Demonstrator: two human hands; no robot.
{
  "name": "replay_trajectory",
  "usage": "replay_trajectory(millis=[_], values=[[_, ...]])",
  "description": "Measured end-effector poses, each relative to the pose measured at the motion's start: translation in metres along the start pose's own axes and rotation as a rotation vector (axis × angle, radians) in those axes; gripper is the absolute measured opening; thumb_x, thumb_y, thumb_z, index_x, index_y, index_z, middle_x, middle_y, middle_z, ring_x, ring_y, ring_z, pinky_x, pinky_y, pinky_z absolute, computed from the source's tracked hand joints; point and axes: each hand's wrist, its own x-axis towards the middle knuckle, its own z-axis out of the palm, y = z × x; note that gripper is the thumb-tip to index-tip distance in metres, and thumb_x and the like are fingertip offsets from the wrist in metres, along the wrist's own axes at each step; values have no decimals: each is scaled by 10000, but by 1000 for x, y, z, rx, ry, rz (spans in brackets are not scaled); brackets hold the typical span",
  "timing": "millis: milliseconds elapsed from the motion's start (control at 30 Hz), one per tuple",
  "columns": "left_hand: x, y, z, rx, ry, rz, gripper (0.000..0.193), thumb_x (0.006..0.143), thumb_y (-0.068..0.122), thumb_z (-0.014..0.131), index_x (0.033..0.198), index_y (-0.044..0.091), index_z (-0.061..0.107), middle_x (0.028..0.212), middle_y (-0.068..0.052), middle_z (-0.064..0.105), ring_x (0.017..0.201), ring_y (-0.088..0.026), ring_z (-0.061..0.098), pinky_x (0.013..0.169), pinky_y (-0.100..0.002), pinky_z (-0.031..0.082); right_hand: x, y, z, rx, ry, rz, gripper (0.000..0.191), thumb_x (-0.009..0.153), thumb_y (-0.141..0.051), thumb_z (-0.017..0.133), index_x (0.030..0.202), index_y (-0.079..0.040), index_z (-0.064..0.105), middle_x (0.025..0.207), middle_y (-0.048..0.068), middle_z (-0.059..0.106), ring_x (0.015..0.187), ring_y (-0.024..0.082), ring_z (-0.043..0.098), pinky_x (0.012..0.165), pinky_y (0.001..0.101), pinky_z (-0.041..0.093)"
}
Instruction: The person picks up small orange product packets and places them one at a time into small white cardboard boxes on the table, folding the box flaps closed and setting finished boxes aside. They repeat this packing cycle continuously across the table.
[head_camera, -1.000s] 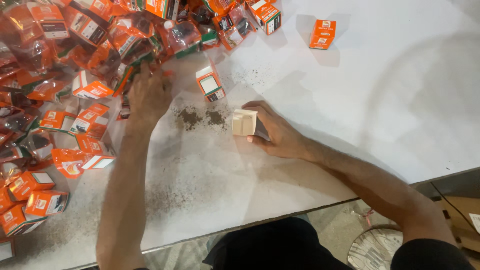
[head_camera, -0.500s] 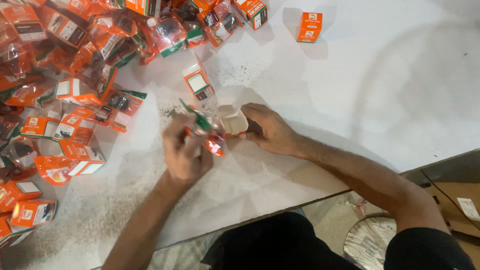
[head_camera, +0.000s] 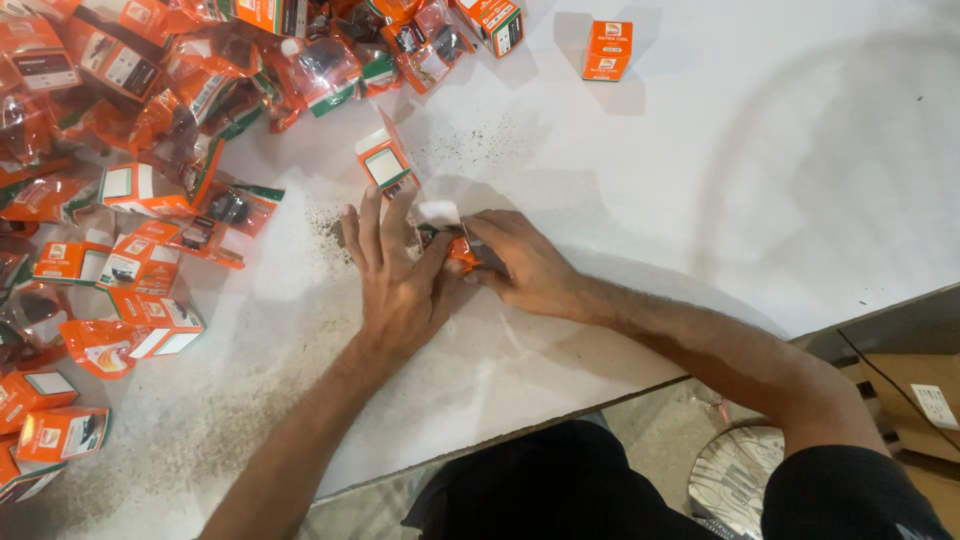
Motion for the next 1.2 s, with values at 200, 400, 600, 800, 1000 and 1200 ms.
replay_trajectory(millis=[200,400,600,800,1000,1200], values=[[12,9,16,-302,-34,-417,148,856,53,744,980,24,668,1377,-260,479,909,-252,622,794,-410,536,3,-9,-6,69,1,35,635,822,-108,823,1376,-22,525,1349,187,601,1261,406,545,1043,474,470],[13,0,26,-712,-152,-948,167,936,64,727,999,-38,610,803,-91,620,673,-105,533,558,-274,458,0,-18,-7,81,55,59,541,859,-91,800,1326,-37,531,1299,160,631,1185,398,609,970,459,516],[4,-23,10,-1344,-235,-942,193,851,17,612,1043,33,609,814,-39,665,664,-110,639,568,-258,537,-1,-14,-9,-54,35,-83,376,881,-29,769,1224,-72,623,1334,153,632,1168,361,634,964,454,522],[3,-29,18,-1152,-258,-1001,117,958,15,667,1022,-64,609,872,-150,676,676,-168,626,593,-338,519,2,-10,-8,55,50,-133,375,829,42,745,1171,-32,611,1503,224,483,1265,397,588,957,427,553],[-5,-17,13,-515,14,-87,301,890,-66,656,1181,8,664,1319,-147,655,1164,-317,697,967,-398,603,-1,-3,-4,182,31,-33,453,846,59,753,1229,-39,530,1434,164,570,1285,395,606,1020,432,552],[-10,-23,1,-423,-75,-35,318,859,6,776,1155,21,661,1376,-191,622,1221,-364,659,979,-422,588,-1,-2,1,240,30,3,486,915,31,730,1262,-75,408,1454,145,573,1302,362,626,1064,429,543]])
